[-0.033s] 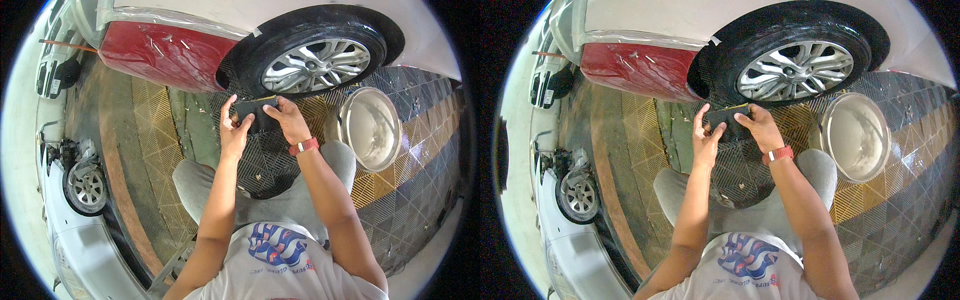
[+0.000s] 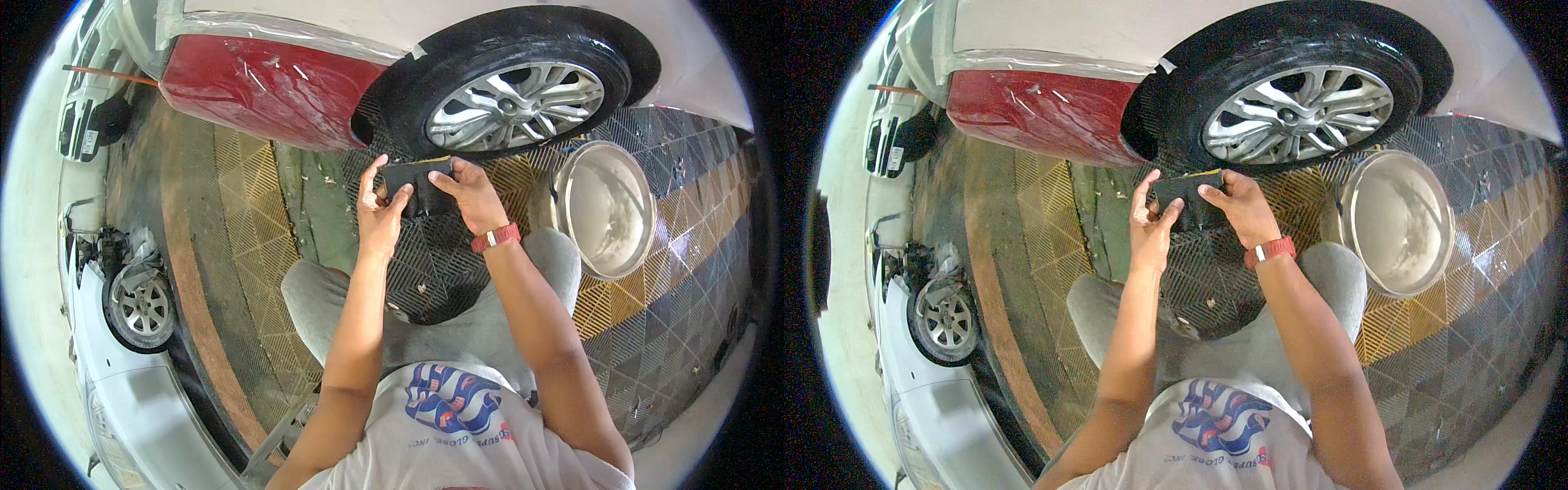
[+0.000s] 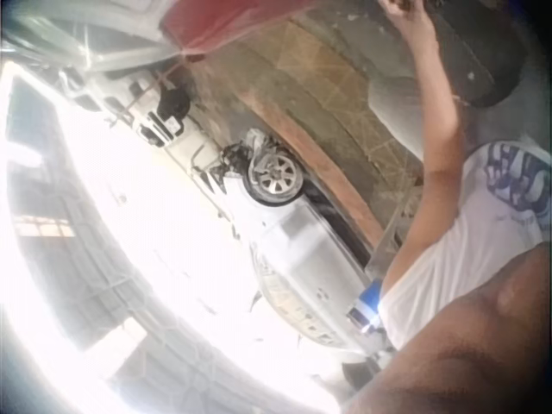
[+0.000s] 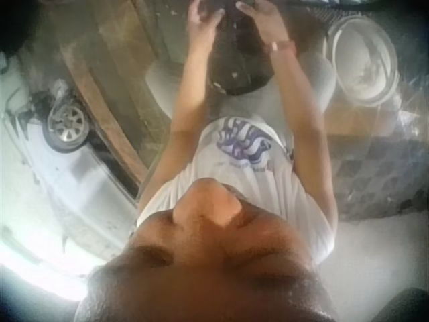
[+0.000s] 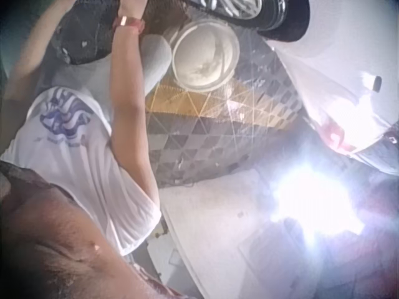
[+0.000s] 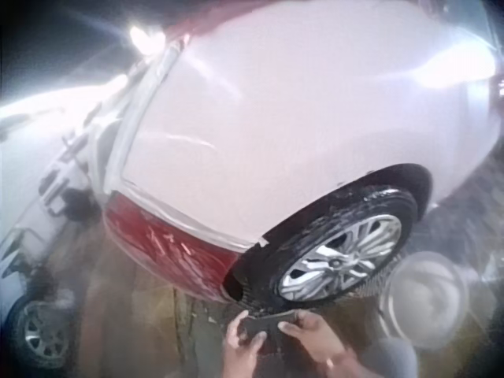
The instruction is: The person applies a transparent protective film to the front fender of a red car. They smooth the film with a squeegee, dip the tool in a bucket of water, and carefully align and press the film along the wheel arch and body lines.
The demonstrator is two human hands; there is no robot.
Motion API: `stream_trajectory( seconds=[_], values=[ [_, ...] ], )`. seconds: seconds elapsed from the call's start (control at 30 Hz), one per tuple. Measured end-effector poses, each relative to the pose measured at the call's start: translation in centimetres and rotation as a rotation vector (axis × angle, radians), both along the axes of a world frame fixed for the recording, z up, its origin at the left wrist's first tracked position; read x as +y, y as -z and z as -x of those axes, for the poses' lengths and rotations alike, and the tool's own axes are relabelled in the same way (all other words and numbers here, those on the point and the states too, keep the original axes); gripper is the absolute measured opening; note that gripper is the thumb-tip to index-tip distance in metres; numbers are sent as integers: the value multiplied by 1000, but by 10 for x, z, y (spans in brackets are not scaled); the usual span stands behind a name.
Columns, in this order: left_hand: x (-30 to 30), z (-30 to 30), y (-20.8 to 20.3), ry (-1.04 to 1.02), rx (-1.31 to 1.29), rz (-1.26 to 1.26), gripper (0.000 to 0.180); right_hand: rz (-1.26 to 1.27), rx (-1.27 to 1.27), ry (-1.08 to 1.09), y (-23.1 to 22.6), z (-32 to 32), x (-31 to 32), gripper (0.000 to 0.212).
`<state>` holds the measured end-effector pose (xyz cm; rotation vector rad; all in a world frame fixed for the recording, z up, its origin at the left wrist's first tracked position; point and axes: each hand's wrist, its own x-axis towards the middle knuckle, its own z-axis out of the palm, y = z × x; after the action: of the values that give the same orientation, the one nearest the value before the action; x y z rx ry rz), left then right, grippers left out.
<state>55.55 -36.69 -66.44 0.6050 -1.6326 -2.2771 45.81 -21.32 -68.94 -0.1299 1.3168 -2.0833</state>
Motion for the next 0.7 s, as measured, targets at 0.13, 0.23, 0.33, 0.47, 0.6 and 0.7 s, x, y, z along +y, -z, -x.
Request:
stream_trajectory(
  seconds=[0.13, 0.23, 0.33, 0.47, 0.6, 0.7],
  values=[
    [-19, -9, 19, 136, -142, -185, 71, 131, -32, -53, -8, -1, 6, 21],
    [-3, -6, 16, -49, -202, 359, 54, -46, 113, -23, 4, -1, 0, 21],
    [-13, 1, 30, -36, -193, 780, 35, -96, 245, 66, 7, 2, -6, 16],
    [15, 9, -4, 49, -348, 565, 36, -75, 195, 69, 10, 2, -11, 14],
    [6, 11, -5, 20, -375, 545, 37, -234, 429, 155, 10, 3, -10, 25],
    [1, 14, 3, -15, -390, 626, 41, -305, 307, 305, 6, 3, -9, 55]
  ],
)
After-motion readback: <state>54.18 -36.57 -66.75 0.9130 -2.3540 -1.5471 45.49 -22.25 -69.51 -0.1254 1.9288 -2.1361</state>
